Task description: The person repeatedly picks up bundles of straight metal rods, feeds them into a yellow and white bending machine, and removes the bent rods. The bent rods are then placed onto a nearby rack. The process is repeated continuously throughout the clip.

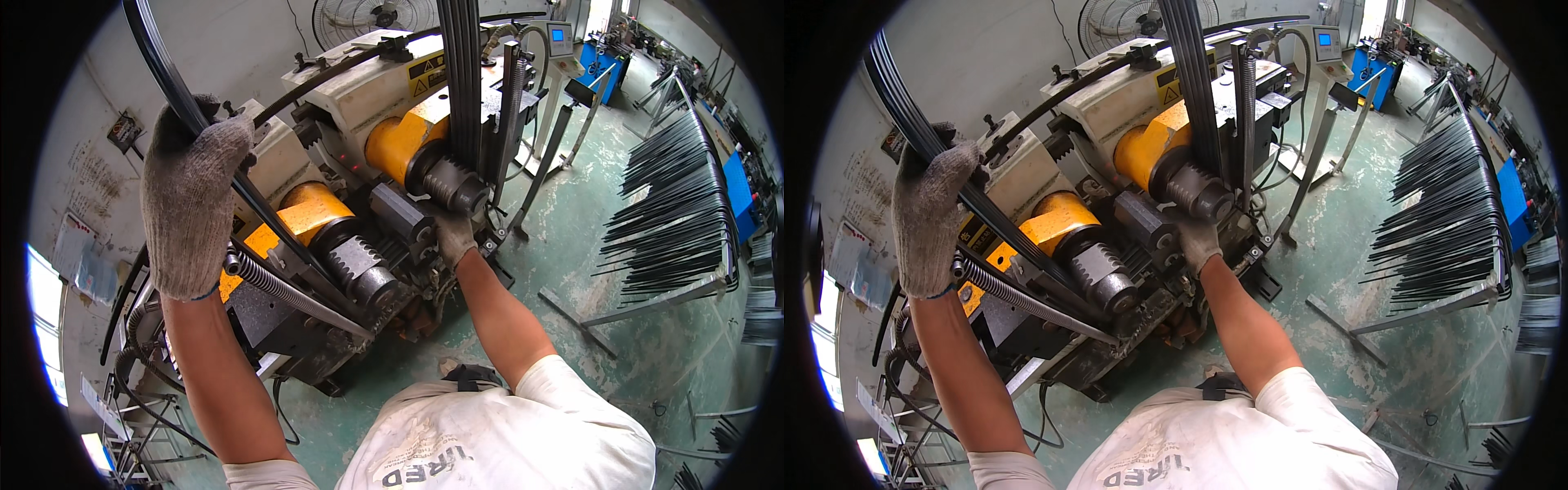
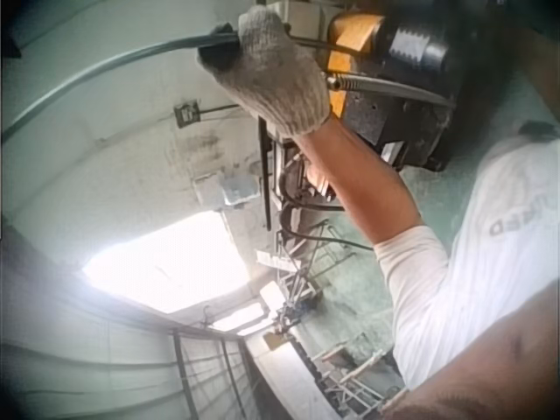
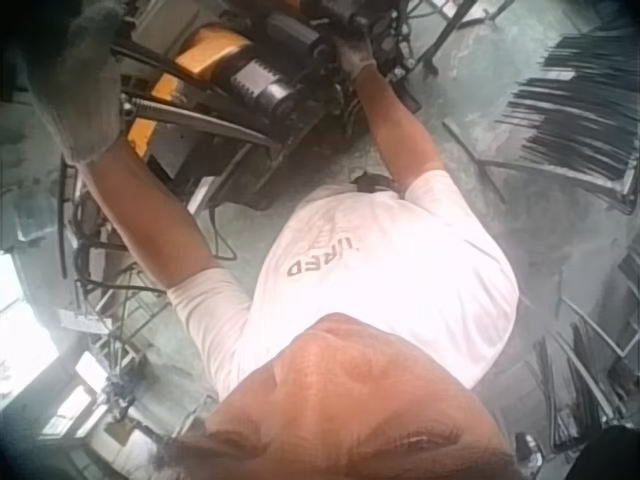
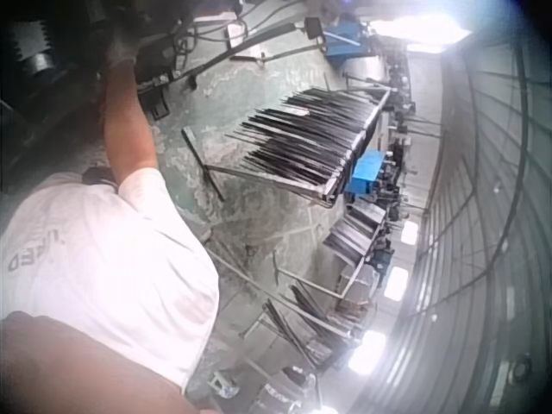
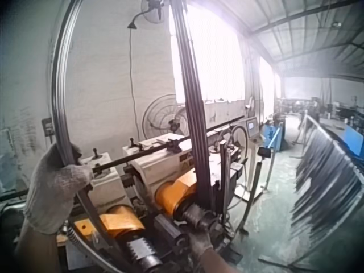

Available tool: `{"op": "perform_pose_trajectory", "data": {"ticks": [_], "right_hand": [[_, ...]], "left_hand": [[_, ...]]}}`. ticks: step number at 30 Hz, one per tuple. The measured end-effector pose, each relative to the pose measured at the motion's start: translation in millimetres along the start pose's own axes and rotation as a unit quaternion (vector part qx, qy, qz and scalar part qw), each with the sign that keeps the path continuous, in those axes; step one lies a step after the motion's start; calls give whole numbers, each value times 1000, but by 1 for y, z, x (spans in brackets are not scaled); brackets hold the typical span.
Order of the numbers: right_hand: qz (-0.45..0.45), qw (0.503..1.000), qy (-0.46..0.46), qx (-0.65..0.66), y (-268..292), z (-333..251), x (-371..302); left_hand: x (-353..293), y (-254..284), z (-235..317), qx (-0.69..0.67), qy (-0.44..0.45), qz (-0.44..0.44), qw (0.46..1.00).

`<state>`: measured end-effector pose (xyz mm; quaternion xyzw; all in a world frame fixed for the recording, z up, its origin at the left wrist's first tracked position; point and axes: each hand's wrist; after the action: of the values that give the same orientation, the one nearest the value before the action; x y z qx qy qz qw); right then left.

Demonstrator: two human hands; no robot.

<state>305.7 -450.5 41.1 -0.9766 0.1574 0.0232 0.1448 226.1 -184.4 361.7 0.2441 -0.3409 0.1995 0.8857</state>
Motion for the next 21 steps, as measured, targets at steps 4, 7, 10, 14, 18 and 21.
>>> {"op": "perform_pose_trajectory", "data": {"ticks": [4,7,10,14,18,21], "right_hand": [[3,999,33,-11,0,1,0],[13,1000,24,15,0,-2,-1],[-7,999,-24,-20,3,-1,1],[-8,972,133,-195,7,25,16],[23,825,348,-445,25,90,42],[18,937,258,-236,24,104,44]], "left_hand": [[-1,-2,0,32,-29,11,999],[0,0,-2,59,-31,1,998],[-9,1,8,13,17,18,1000],[-9,10,-5,-92,61,20,994],[0,28,-14,-101,131,-117,979],[-7,29,4,-113,189,-125,967]]}}
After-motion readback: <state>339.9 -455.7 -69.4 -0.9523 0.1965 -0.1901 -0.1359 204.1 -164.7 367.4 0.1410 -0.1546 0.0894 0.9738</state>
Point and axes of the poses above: each hand's wrist, its own x-axis towards the middle knuckle, its own y-axis out of the back of the hand, z = x × y, and after that the axes turned 7 degrees about z, right-handed
